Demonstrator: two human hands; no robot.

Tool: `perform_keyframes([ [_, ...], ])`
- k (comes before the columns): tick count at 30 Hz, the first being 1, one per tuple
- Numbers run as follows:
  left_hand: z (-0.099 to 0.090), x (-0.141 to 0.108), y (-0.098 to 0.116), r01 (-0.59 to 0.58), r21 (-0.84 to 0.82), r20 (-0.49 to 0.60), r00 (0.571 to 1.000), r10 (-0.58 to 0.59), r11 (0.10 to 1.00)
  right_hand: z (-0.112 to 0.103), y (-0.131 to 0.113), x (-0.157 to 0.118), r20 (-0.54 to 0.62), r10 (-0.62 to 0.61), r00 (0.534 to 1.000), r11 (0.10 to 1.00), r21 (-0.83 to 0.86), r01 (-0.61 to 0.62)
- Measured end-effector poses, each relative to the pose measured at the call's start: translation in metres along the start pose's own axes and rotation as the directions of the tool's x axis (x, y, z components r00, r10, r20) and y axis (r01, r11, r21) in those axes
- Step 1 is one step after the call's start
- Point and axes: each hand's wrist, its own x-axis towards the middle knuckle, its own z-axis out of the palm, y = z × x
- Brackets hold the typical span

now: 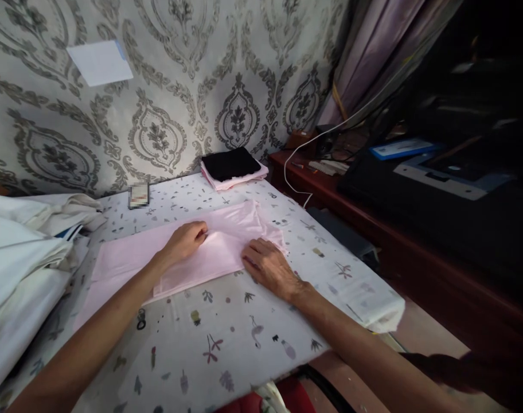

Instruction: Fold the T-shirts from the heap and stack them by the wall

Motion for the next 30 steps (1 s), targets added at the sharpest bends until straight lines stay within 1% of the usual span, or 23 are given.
perform_keyframes([
  [1,-0.001,0.002,-0.002,0.017,-0.041,-0.033,0.999,-0.018,0.999,0.0,0.0,0.0,-0.002,0.004,1.0,1.0,0.01,-0.004],
  [3,-0.005,0.007,-0.008,0.089,-0.134,-0.078,0.992,-0.1,0.987,0.001,0.001,0.0,-0.005,0.014,1.0,0.999,0.033,-0.014],
  [5,-0.01,0.013,-0.011,0.161,-0.193,-0.071,0.982,-0.177,0.968,0.001,0.002,0.0,-0.005,0.023,1.0,0.998,0.051,-0.023],
  [8,-0.013,0.016,-0.012,0.21,-0.231,-0.02,0.975,-0.22,0.95,0.002,0.002,0.0,-0.011,0.026,1.0,0.998,0.053,-0.026],
  [13,-0.007,0.018,-0.01,0.192,-0.337,0.007,0.98,-0.201,0.922,0.001,0.002,-0.001,-0.025,0.014,1.0,0.999,0.044,-0.013],
  [15,-0.002,0.022,-0.012,0.181,-0.406,-0.008,0.979,-0.202,0.896,0.001,0.001,-0.001,-0.032,0.017,0.999,0.999,0.047,-0.015],
  [17,0.002,0.027,-0.015,0.186,-0.451,-0.044,0.972,-0.23,0.873,0.0,0.001,-0.002,-0.037,0.023,0.999,0.998,0.054,-0.021],
  [20,0.003,0.031,-0.018,0.21,-0.423,-0.066,0.963,-0.261,0.882,0.0,0.001,-0.002,-0.039,0.03,0.999,0.998,0.057,-0.028],
  [23,-0.005,0.03,-0.018,0.185,-0.382,0.007,0.98,-0.198,0.905,0.001,0.001,-0.002,-0.032,0.034,0.999,0.998,0.051,-0.032],
  [26,-0.014,0.028,-0.02,0.153,-0.434,0.08,0.988,-0.131,0.888,0.001,0.001,-0.002,-0.018,0.034,0.999,0.998,0.045,-0.033],
  [28,-0.018,0.028,-0.022,0.171,-0.477,0.11,0.985,-0.134,0.862,0.001,0.001,-0.002,-0.016,0.034,0.999,0.998,0.046,-0.033],
  [30,-0.019,0.029,-0.023,0.203,-0.497,0.126,0.979,-0.162,0.844,0.001,0.001,-0.002,-0.019,0.035,0.999,0.998,0.044,-0.034],
])
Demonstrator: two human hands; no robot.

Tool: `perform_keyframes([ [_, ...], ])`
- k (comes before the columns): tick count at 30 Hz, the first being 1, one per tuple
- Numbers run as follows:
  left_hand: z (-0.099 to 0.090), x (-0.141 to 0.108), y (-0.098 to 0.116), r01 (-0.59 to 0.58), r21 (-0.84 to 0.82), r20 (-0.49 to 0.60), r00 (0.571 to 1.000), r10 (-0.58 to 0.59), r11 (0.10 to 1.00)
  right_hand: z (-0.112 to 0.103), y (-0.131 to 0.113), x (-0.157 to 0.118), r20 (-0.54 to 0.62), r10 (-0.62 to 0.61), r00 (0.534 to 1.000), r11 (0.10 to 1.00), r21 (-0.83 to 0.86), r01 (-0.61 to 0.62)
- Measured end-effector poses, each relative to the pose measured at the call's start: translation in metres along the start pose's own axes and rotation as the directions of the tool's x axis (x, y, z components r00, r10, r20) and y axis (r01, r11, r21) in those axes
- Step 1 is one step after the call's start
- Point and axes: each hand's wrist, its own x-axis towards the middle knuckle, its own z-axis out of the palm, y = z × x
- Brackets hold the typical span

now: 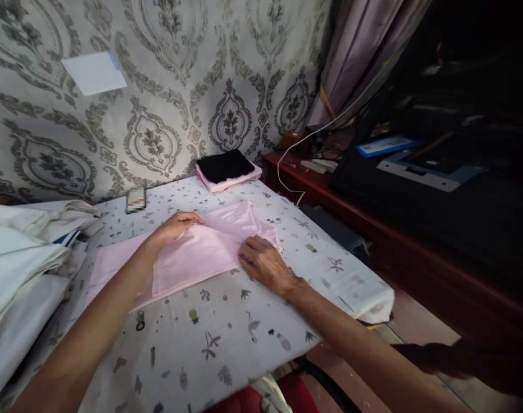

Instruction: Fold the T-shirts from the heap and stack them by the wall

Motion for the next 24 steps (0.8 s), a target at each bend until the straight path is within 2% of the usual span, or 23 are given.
perform_keyframes([
  [3,-0.001,0.001,0.002,0.027,-0.011,0.02,0.999,-0.026,1.0,0.0,0.0,0.0,-0.002,0.0,1.0,1.0,-0.011,0.0],
  [5,-0.002,0.0,0.005,0.005,0.005,0.081,0.997,-0.006,1.0,0.0,0.0,0.0,0.001,-0.002,1.0,1.0,-0.015,0.002],
  [8,-0.004,-0.002,0.009,-0.032,0.146,0.164,0.986,0.008,0.989,0.0,0.0,0.001,0.002,-0.005,1.0,1.0,-0.02,0.005],
  [11,-0.005,0.0,0.01,-0.013,0.338,0.136,0.99,-0.035,0.941,0.0,0.001,0.001,-0.004,-0.009,1.0,1.0,-0.016,0.009],
  [14,-0.003,0.003,0.007,-0.021,0.471,0.087,0.996,-0.022,0.882,0.001,0.0,0.0,-0.013,-0.011,1.0,1.0,-0.015,0.011],
  [17,0.003,-0.002,0.001,-0.041,0.67,-0.034,0.996,0.086,0.741,0.001,-0.001,0.0,-0.014,-0.016,1.0,1.0,-0.009,0.016],
  [19,0.01,-0.015,-0.002,-0.04,0.751,-0.131,0.969,0.209,0.659,-0.001,0.0,0.0,-0.027,-0.012,1.0,1.0,0.018,0.012],
  [20,0.014,-0.024,-0.003,-0.059,0.76,-0.155,0.95,0.269,0.647,-0.004,0.003,0.0,-0.045,0.003,0.999,0.999,0.038,-0.002],
  [22,0.022,-0.044,-0.005,-0.149,0.74,-0.132,0.924,0.359,0.655,-0.013,0.01,-0.002,-0.121,0.096,0.988,0.992,0.092,-0.085],
  [24,0.028,-0.064,-0.008,-0.24,0.702,-0.057,0.919,0.39,0.67,-0.025,0.021,-0.005,-0.201,0.274,0.94,0.954,0.18,-0.24],
])
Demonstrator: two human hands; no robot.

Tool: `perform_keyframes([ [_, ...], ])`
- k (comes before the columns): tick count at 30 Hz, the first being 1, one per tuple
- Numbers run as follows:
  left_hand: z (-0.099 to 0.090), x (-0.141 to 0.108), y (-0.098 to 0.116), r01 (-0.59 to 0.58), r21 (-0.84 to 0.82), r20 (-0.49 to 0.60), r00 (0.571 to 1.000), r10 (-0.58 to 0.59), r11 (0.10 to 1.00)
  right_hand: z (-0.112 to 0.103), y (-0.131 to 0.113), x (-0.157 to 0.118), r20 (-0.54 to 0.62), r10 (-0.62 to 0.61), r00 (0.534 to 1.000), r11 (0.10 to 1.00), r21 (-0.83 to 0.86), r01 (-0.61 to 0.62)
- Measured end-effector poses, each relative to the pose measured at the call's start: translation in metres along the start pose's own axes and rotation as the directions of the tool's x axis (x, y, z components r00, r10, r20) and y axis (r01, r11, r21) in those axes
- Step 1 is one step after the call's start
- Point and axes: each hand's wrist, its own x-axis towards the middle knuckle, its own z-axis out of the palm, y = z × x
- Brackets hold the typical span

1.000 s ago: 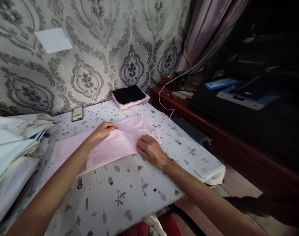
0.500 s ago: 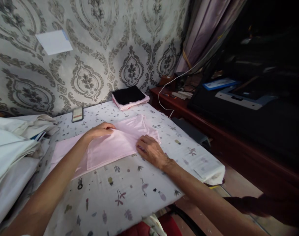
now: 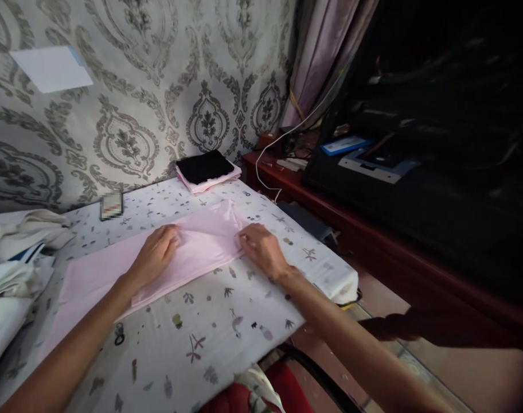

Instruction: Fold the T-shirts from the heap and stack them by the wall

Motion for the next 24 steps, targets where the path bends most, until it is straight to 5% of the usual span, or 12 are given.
perform_keyframes([
  [4,0.005,-0.025,0.0,0.004,0.008,0.159,0.987,-0.005,1.0,-0.024,0.012,-0.001,0.024,0.306,0.952,0.951,0.05,-0.306],
  [8,0.015,-0.03,-0.008,-0.006,0.067,0.216,0.976,-0.009,0.998,-0.026,0.01,-0.008,0.172,0.305,0.937,0.951,-0.111,-0.29],
  [14,0.014,-0.029,-0.003,0.003,0.113,0.23,0.973,-0.029,0.994,-0.017,0.015,-0.009,0.131,0.33,0.935,0.909,-0.313,-0.277],
  [20,0.009,-0.033,0.008,0.004,0.093,0.223,0.975,-0.025,0.996,-0.011,0.008,-0.006,0.007,0.178,0.984,0.944,-0.283,-0.169],
  [24,0.012,-0.039,0.018,-0.033,0.078,0.2,0.98,0.017,0.996,0.018,-0.038,0.017,0.216,-0.157,0.964,0.987,0.011,0.159],
])
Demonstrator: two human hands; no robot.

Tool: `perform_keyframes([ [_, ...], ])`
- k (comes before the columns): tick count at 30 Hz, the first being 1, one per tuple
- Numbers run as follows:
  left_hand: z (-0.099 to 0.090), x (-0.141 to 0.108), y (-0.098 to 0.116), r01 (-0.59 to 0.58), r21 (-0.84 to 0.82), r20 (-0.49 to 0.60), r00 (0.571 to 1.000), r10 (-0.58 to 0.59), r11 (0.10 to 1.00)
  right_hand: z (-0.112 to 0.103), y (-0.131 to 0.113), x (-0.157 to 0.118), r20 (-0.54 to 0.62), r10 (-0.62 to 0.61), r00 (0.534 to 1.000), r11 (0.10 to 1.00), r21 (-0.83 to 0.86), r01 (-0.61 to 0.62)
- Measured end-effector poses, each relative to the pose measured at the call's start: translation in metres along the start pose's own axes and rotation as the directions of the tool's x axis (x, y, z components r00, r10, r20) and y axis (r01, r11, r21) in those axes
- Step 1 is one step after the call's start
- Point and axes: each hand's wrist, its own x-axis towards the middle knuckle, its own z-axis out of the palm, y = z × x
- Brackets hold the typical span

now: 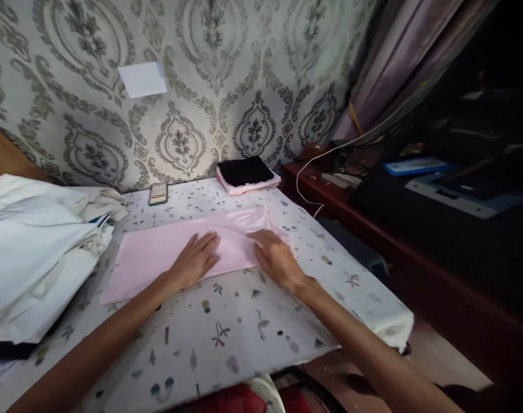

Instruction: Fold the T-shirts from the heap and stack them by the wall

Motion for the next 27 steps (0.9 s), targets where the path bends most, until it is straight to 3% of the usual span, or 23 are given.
perform_keyframes([
  [3,-0.001,-0.003,0.001,0.009,-0.017,0.01,1.0,-0.009,1.0,0.034,-0.029,0.034,0.203,-0.183,0.962,0.976,0.157,0.152],
  [5,-0.002,-0.005,-0.007,0.04,-0.025,0.025,0.999,-0.039,0.999,0.057,-0.038,0.052,0.284,-0.18,0.942,0.979,0.148,0.142],
  [8,-0.005,-0.014,-0.031,0.149,-0.008,0.058,0.987,-0.149,0.989,0.081,-0.035,0.064,0.337,-0.111,0.935,0.993,0.003,0.116],
  [15,-0.009,-0.051,-0.09,0.385,0.031,0.02,0.923,-0.385,0.923,0.084,-0.029,0.06,0.316,-0.088,0.945,0.98,-0.143,0.139],
  [19,-0.015,-0.079,-0.12,0.449,0.017,-0.1,0.89,-0.445,0.893,0.083,-0.03,0.06,0.317,-0.089,0.944,0.979,-0.148,0.142],
  [21,-0.023,-0.091,-0.138,0.497,-0.037,-0.185,0.849,-0.494,0.867,0.083,-0.034,0.06,0.302,-0.087,0.949,0.978,-0.155,0.139],
  [23,-0.033,-0.099,-0.156,0.569,-0.146,-0.228,0.777,-0.587,0.809,0.084,-0.045,0.059,0.275,-0.108,0.955,0.975,-0.158,0.155],
  [27,-0.051,-0.097,-0.182,0.678,-0.305,-0.205,0.639,-0.742,0.668,0.093,-0.098,0.053,0.281,-0.199,0.939,0.961,-0.131,0.242],
])
